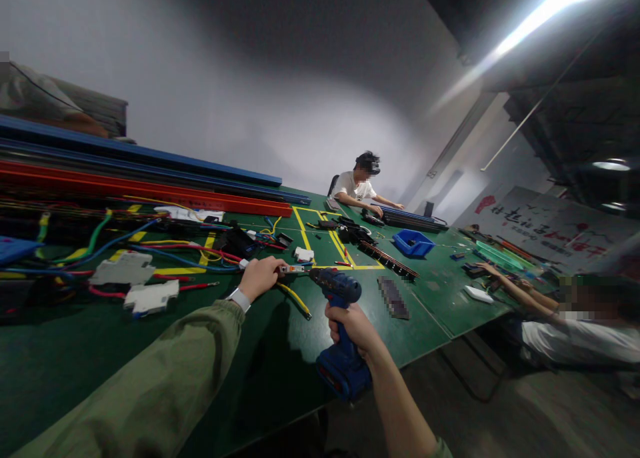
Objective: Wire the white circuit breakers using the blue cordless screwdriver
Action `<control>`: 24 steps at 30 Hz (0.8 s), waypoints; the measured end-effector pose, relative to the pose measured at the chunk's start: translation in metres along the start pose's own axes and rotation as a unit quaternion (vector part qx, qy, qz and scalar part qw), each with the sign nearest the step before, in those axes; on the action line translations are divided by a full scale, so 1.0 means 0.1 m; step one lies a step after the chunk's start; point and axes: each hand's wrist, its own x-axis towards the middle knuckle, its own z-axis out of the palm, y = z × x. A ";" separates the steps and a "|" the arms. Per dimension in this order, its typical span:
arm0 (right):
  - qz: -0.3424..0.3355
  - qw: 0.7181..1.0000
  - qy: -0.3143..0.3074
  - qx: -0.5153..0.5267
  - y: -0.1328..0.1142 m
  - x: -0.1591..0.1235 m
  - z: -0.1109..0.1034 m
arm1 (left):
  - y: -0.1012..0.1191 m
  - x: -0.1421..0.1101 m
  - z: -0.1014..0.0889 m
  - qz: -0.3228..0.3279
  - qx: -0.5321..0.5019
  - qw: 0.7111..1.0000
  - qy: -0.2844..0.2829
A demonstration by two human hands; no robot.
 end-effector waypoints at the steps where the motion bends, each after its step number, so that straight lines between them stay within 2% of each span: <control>1: 0.000 1.000 0.002 -0.003 0.00 0.00 0.00 | 0.00 0.00 0.00 0.000 0.000 1.000 0.001; 24: 0.011 1.000 -0.003 0.006 0.04 0.04 -0.01 | -0.04 0.01 0.04 0.013 0.009 1.000 0.013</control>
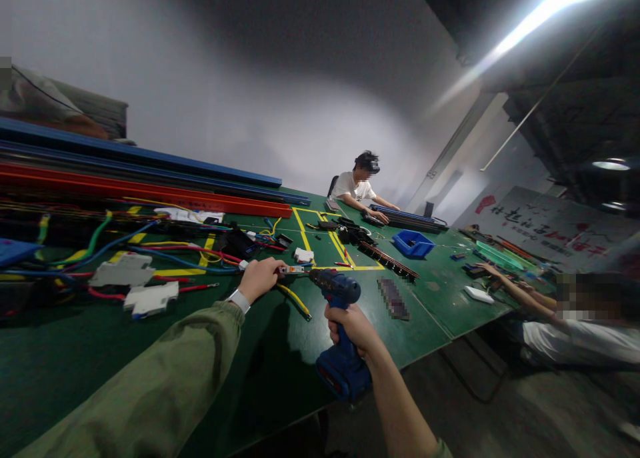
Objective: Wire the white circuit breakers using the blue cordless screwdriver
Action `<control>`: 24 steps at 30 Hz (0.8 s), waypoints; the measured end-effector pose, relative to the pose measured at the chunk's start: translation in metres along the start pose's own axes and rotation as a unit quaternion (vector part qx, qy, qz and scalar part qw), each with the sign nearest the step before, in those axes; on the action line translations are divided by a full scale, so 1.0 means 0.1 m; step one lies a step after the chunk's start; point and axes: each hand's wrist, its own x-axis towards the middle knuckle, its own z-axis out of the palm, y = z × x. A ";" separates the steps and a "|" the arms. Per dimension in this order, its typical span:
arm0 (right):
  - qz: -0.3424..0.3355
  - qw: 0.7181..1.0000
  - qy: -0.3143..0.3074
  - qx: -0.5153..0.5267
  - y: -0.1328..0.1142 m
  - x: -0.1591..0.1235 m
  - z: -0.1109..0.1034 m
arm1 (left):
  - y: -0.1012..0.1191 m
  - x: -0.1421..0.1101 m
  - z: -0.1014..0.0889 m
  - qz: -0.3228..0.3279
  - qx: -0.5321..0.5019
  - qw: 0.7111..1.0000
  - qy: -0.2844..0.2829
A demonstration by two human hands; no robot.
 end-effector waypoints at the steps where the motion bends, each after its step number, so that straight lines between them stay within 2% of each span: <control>1: -0.002 1.000 -0.002 -0.001 0.00 0.00 0.00 | 0.00 0.00 0.01 -0.001 0.000 1.000 0.001; 24: -0.004 1.000 -0.003 -0.002 -0.01 -0.02 0.00 | 0.02 -0.01 -0.03 -0.003 -0.001 1.000 -0.001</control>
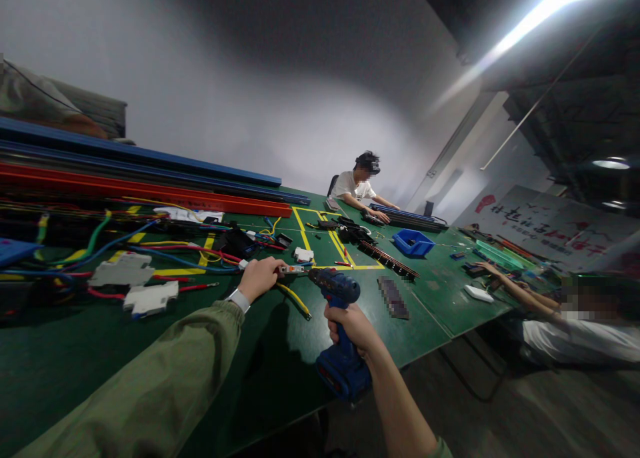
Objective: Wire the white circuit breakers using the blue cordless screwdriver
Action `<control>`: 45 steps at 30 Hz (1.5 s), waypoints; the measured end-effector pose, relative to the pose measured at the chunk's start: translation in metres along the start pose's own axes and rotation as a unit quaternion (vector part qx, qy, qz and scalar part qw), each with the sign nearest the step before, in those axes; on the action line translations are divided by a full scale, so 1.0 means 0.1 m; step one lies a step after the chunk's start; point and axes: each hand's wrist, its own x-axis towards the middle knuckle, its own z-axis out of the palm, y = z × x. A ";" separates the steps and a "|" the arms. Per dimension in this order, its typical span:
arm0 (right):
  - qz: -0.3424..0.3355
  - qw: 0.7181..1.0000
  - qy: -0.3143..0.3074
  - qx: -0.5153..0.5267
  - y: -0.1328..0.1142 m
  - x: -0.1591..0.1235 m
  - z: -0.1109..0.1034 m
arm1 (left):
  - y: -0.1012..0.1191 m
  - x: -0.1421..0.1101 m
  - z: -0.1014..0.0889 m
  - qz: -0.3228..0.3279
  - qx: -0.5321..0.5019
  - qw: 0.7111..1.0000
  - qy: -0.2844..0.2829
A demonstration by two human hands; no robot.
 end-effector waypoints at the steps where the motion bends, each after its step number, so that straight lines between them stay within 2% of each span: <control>1: -0.002 1.000 -0.001 0.001 0.00 0.00 0.00 | 0.00 0.00 0.00 0.000 0.001 1.000 0.000; 15: 0.000 1.000 0.000 -0.004 0.00 0.00 0.00 | -0.02 0.01 0.04 0.002 0.012 1.000 0.003; 45: 0.022 1.000 0.014 -0.005 -0.03 -0.01 0.03 | 0.04 -0.01 -0.03 -0.011 0.009 1.000 -0.005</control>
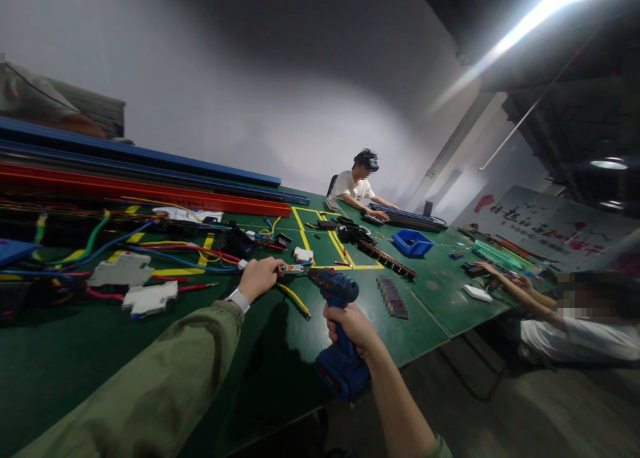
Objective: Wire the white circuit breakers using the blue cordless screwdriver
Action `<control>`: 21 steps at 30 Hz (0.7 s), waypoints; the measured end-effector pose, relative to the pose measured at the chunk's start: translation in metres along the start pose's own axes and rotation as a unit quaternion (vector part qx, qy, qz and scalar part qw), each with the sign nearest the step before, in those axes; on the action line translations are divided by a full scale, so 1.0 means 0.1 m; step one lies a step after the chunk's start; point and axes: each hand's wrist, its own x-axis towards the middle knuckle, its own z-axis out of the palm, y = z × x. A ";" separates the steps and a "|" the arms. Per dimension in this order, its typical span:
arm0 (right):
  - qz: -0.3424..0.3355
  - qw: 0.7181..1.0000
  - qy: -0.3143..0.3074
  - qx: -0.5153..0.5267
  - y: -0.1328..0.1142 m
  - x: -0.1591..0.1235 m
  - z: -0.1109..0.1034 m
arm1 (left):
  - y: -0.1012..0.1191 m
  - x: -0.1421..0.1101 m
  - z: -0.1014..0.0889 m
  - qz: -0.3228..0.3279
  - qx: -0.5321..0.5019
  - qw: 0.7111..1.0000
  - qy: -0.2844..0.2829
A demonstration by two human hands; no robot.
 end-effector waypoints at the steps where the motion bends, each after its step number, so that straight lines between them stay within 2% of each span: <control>1: 0.002 1.000 0.002 -0.001 0.00 0.00 0.00 | 0.00 0.00 0.00 0.001 0.000 1.000 0.000; 21: -0.016 1.000 -0.009 0.001 -0.01 -0.01 0.00 | -0.02 0.01 0.02 -0.001 -0.012 1.000 -0.002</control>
